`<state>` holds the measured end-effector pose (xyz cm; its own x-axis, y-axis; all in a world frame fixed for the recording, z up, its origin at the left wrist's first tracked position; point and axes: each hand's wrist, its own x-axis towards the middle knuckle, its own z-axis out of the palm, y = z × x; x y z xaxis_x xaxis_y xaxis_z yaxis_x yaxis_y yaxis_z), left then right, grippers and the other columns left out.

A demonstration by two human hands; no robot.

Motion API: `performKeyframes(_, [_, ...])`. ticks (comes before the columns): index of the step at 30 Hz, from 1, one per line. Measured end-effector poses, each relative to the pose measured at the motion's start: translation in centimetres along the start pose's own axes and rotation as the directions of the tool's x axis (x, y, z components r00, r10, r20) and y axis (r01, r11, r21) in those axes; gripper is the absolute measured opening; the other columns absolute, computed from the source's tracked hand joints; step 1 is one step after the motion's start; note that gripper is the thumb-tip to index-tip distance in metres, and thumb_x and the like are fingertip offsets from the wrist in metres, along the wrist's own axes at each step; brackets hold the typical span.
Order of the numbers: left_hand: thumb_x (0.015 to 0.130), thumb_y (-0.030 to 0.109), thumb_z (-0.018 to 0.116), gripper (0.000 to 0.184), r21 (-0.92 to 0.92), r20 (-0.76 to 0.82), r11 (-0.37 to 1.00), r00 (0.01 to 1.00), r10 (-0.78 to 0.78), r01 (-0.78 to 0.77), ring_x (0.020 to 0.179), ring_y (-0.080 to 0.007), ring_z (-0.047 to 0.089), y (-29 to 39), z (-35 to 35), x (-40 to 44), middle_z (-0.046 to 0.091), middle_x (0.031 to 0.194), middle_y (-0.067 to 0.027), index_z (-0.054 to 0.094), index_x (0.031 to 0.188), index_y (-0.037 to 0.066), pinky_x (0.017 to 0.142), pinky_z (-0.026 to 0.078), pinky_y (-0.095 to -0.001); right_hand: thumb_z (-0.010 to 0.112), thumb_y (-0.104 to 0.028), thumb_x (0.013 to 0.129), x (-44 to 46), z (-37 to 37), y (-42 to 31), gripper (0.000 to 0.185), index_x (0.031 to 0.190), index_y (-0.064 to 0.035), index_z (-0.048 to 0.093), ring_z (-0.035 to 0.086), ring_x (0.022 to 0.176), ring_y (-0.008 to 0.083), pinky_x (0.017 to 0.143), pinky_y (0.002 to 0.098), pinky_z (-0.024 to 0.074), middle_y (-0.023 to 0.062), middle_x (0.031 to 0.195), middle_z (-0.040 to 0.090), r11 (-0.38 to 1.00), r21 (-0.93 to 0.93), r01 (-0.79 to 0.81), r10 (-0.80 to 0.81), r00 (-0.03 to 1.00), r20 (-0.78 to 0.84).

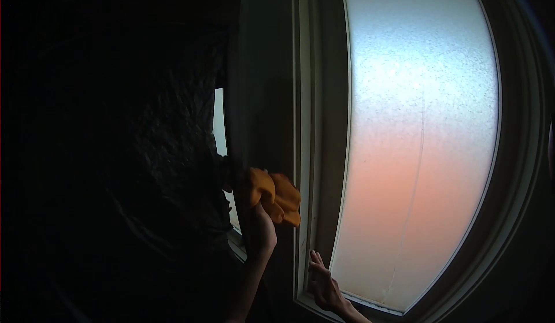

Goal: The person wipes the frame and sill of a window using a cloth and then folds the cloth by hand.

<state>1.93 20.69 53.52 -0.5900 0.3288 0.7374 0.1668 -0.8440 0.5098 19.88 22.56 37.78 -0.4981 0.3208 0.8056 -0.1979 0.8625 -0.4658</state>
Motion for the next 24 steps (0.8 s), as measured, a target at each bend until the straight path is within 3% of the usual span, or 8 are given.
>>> performKeyframes(1, [0.101,0.025,0.039,0.045,0.004,-0.007,1.000,1.000,0.007,-0.007,0.130,-0.0215,0.045,0.6,1.8,3.6,0.050,0.136,-0.0111,0.036,0.142,0.006,0.110,0.033,-0.0373,0.050,-0.002,0.090,-3.0,2.0,3.0,0.054,0.140,-0.0100,0.032,0.023,0.140,0.0416,0.112,0.0497,0.0283,0.0246,0.150,0.026,1.000,0.005,0.007,-0.007,1.000,0.007])
performKeyframes(2, [0.099,0.022,0.043,0.043,0.125,-0.165,0.974,0.964,0.207,-0.187,0.122,-0.0231,0.049,0.7,3.7,7.5,0.048,0.132,-0.0130,0.039,0.138,0.004,0.106,0.037,-0.0390,0.049,-0.006,0.093,-6.7,4.5,7.9,0.052,0.142,-0.0075,0.034,0.028,0.139,0.0343,0.112,0.0455,0.0265,0.0212,0.149,0.030,0.744,0.619,-0.251,0.376,0.923,-0.078])
performKeyframes(3, [0.098,0.019,0.046,0.042,0.268,-0.292,0.904,0.866,0.405,-0.333,0.114,-0.0248,0.054,1.2,5.7,11.2,0.047,0.129,-0.0149,0.041,0.135,0.002,0.103,0.041,-0.0407,0.048,-0.009,0.096,-11.5,6.5,12.4,0.050,0.144,-0.0051,0.036,0.032,0.137,0.0269,0.113,0.0413,0.0248,0.0178,0.149,0.034,0.123,0.961,-0.249,0.683,0.724,0.100])
performKeyframes(5, [0.095,0.016,0.050,0.039,0.180,-0.109,0.844,0.842,0.528,-0.506,0.114,-0.0243,0.055,5.3,9.7,17.5,0.053,0.124,-0.0160,0.045,0.130,0.000,0.100,0.042,-0.0386,0.043,-0.002,0.096,-12.4,1.5,5.7,0.057,0.149,-0.0078,0.023,0.019,0.144,0.0285,0.116,0.0428,0.0182,0.0131,0.155,0.022,0.860,0.303,-0.410,0.355,0.908,0.221])
performKeyframes(14, [0.097,0.024,0.050,0.042,0.440,0.365,0.208,0.386,0.847,-0.873,0.125,-0.0309,0.048,1.9,16.5,29.6,0.056,0.127,-0.0164,0.048,0.136,0.009,0.105,0.037,-0.0407,0.044,-0.005,0.096,-19.3,1.5,7.8,0.049,0.143,-0.0078,0.035,0.023,0.142,0.0337,0.115,0.0419,0.0210,0.0197,0.150,0.032,0.863,-0.001,-0.505,0.495,0.844,0.205])
performKeyframes(18, [0.098,0.025,0.048,0.047,0.453,0.437,0.290,0.493,0.752,-0.843,0.130,-0.0335,0.043,2.1,14.7,25.7,0.052,0.133,-0.0186,0.041,0.142,0.010,0.108,0.035,-0.0401,0.045,-0.008,0.097,-20.2,0.5,8.4,0.045,0.141,-0.0095,0.038,0.027,0.140,0.0333,0.113,0.0419,0.0248,0.0197,0.147,0.037,0.851,-0.021,-0.525,0.517,0.830,0.210])
performKeyframes(20, [0.099,0.024,0.045,0.047,0.375,0.435,0.674,0.763,0.478,-0.636,0.133,-0.0346,0.040,2.4,14.0,24.6,0.042,0.142,-0.0202,0.040,0.142,0.007,0.109,0.034,-0.0406,0.045,-0.012,0.098,-23.2,1.5,11.4,0.042,0.140,-0.0109,0.041,0.031,0.139,0.0332,0.112,0.0415,0.0268,0.0190,0.146,0.039,0.837,0.044,-0.546,0.527,0.825,0.205])
performKeyframes(24, [0.100,0.018,0.040,0.052,0.488,0.401,0.305,0.520,0.754,-0.818,0.134,-0.0348,0.037,0.3,15.0,24.3,0.037,0.145,-0.0215,0.026,0.147,0.002,0.110,0.032,-0.0430,0.046,-0.013,0.098,-27.3,2.4,14.8,0.041,0.139,-0.0099,0.042,0.033,0.137,0.0333,0.112,0.0415,0.0276,0.0187,0.144,0.041,0.678,-0.024,-0.734,0.711,0.648,0.275])
